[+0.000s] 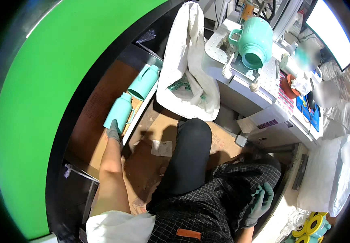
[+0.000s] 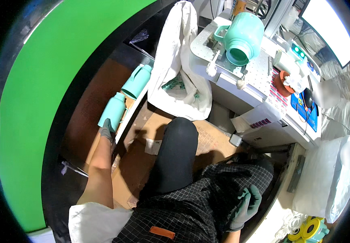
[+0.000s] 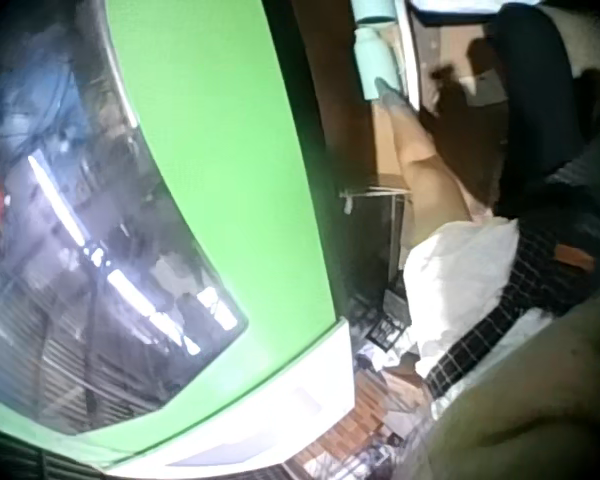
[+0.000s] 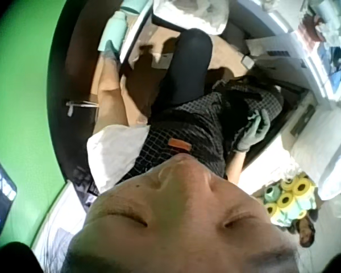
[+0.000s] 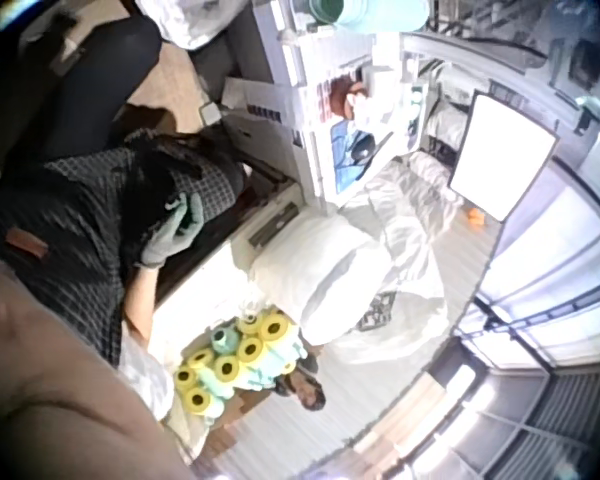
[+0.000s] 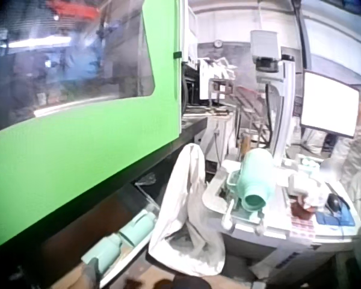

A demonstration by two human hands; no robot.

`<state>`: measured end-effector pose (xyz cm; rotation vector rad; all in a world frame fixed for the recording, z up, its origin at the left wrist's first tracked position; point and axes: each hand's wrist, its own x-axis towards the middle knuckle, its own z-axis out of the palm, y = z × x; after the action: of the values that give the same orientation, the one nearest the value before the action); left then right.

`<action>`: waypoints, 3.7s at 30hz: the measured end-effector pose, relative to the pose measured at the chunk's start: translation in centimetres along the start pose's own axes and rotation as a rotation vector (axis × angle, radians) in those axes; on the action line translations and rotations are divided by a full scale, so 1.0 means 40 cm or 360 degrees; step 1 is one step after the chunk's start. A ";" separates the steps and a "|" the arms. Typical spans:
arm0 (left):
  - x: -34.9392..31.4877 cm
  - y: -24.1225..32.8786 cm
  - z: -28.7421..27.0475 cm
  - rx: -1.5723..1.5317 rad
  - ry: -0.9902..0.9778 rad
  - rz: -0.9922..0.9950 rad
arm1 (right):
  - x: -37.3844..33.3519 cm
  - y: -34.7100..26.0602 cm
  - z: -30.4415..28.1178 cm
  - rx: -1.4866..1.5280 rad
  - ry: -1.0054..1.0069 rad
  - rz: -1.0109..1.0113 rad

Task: The person assembles teal thermos bottles by inserting a white plastic liner into each bottle, applying a red and white label to the side, and screwing on a yellow lid. The person handles the bottles one at a time and places the completed units on a nearby table.

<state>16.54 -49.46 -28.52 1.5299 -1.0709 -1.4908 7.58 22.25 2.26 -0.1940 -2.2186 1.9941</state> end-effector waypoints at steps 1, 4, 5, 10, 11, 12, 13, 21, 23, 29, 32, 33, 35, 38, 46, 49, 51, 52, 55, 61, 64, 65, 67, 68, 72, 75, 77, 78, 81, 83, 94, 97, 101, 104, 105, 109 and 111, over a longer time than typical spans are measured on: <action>0.036 0.014 -0.031 0.0121 0.0104 0.0057 | -0.003 -0.007 0.022 0.0026 -0.0087 0.0070; -0.074 0.091 0.086 0.0742 -0.0061 0.0151 | -0.013 -0.063 0.149 -0.0125 -0.0298 0.0135; -0.316 0.198 0.253 0.0591 -0.0212 0.0150 | -0.024 -0.067 0.178 -0.0154 -0.0265 0.0164; -0.803 0.415 0.052 0.0227 -0.0843 0.1106 | -0.002 -0.090 0.373 0.0779 -0.0992 0.0439; -0.865 0.418 -0.005 0.0404 -0.1064 0.1436 | 0.024 -0.081 0.379 0.0647 -0.1093 0.0304; -0.915 0.419 -0.049 0.0557 -0.1267 0.1754 | 0.024 -0.138 0.407 0.0709 -0.0948 0.0305; -0.960 0.405 -0.082 0.0627 -0.1426 0.1890 | 0.035 -0.168 0.415 0.0986 -0.0910 0.0405; -1.098 0.475 -0.029 0.1119 -0.1120 0.2233 | -0.027 -0.173 0.134 0.0752 -0.0940 0.0223; -1.222 0.551 0.005 0.0671 -0.1603 0.1754 | -0.074 -0.159 0.121 0.0730 -0.0976 0.0107; -1.534 0.619 0.131 0.1068 -0.2951 0.2406 | -0.111 -0.236 0.032 0.0743 -0.1129 -0.0278; -1.509 0.568 0.140 0.0954 -0.3089 0.2303 | -0.145 -0.204 0.010 0.1067 -0.0890 -0.0055; -1.490 0.558 0.151 0.0945 -0.3107 0.2495 | -0.147 -0.142 0.031 0.0989 -0.0779 -0.0064; -1.478 0.568 0.154 0.1030 -0.3096 0.2655 | -0.112 -0.114 0.009 0.0198 -0.0484 -0.0811; -1.521 0.573 0.155 0.1230 -0.3192 0.2477 | -0.178 -0.138 -0.006 -0.0284 -0.0341 -0.1149; -1.535 0.469 0.173 0.0743 -0.3398 0.2495 | -0.105 -0.240 -0.015 -0.1161 -0.1775 -0.0906; -1.552 0.501 0.121 0.1571 -0.3422 0.2560 | -0.142 -0.231 -0.007 -0.1060 -0.1568 -0.0824; -1.578 0.498 0.140 0.1345 -0.3523 0.2600 | -0.133 -0.252 -0.049 -0.1196 -0.1687 -0.0804; -1.572 0.506 0.142 0.1382 -0.3606 0.2269 | -0.166 -0.176 -0.067 -0.0874 -0.1399 -0.1081; -1.488 0.547 0.140 0.1154 -0.3255 0.2259 | -0.162 -0.242 -0.070 -0.0871 -0.0945 -0.1604; -1.447 0.570 0.107 0.0953 -0.3236 0.2048 | -0.137 -0.193 -0.071 -0.0293 -0.0980 -0.1050; -1.441 0.568 0.118 0.0867 -0.3202 0.2095 | -0.124 -0.253 0.039 -0.0460 -0.1100 -0.1426; -1.440 0.563 0.118 0.0839 -0.3190 0.2093 | -0.108 -0.276 0.046 -0.0642 -0.1294 -0.1334; -1.456 0.538 0.120 0.1034 -0.3177 0.2147 | -0.093 -0.316 0.052 -0.1058 -0.1621 -0.1236; -1.466 0.528 0.126 0.1135 -0.3167 0.2195 | -0.086 -0.334 0.052 -0.1296 -0.1751 -0.1235; -1.474 0.510 0.125 0.1073 -0.3131 0.2178 | -0.055 -0.343 0.047 -0.1533 -0.2114 -0.1028; -1.460 0.520 0.129 0.1019 -0.3130 0.2163 | -0.072 -0.335 0.045 -0.1077 -0.1683 -0.0983; -1.455 0.531 0.133 0.0991 -0.3168 0.2067 | -0.080 -0.324 0.040 -0.0933 -0.1614 -0.1062; -1.454 0.536 0.133 0.0979 -0.3185 0.2016 | -0.081 -0.318 0.034 -0.0959 -0.1669 -0.1148; -1.441 0.551 0.118 0.1004 -0.3217 0.2110 | -0.092 -0.306 0.009 -0.1000 -0.1717 -0.1371; -1.389 0.589 0.075 0.0965 -0.3229 0.2098 | -0.082 -0.330 -0.068 -0.0593 -0.1229 -0.1234; -1.344 0.585 0.032 0.0768 -0.3309 0.1934 | 0.131 -0.184 0.409 -0.0521 -0.0299 -0.1098; -1.333 0.592 0.027 0.0744 -0.3302 0.1909 | 0.185 -0.133 0.525 -0.0442 -0.0469 -0.0774; -1.344 0.614 0.039 0.0932 -0.3352 0.2030 | 0.143 -0.075 0.379 -0.0438 -0.0429 -0.0771; -1.329 0.627 0.036 0.0738 -0.3305 0.1934 | 0.034 -0.003 0.245 -0.0558 -0.0395 -0.0716; -1.334 0.643 0.030 0.0752 -0.3284 0.1939 | 0.007 0.017 0.185 -0.0501 -0.0358 -0.0693; -1.348 0.665 0.102 0.0693 -0.3311 0.1907 | -0.048 -0.036 -0.063 -0.0744 0.0045 -0.0871; -1.368 0.698 0.105 0.0538 -0.3353 0.1961 | -0.032 0.020 -0.188 -0.0784 0.0343 -0.0758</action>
<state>11.54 -9.45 18.02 -1.3317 -2.5118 -1.4170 10.32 29.40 2.22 0.0624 -2.2966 1.1208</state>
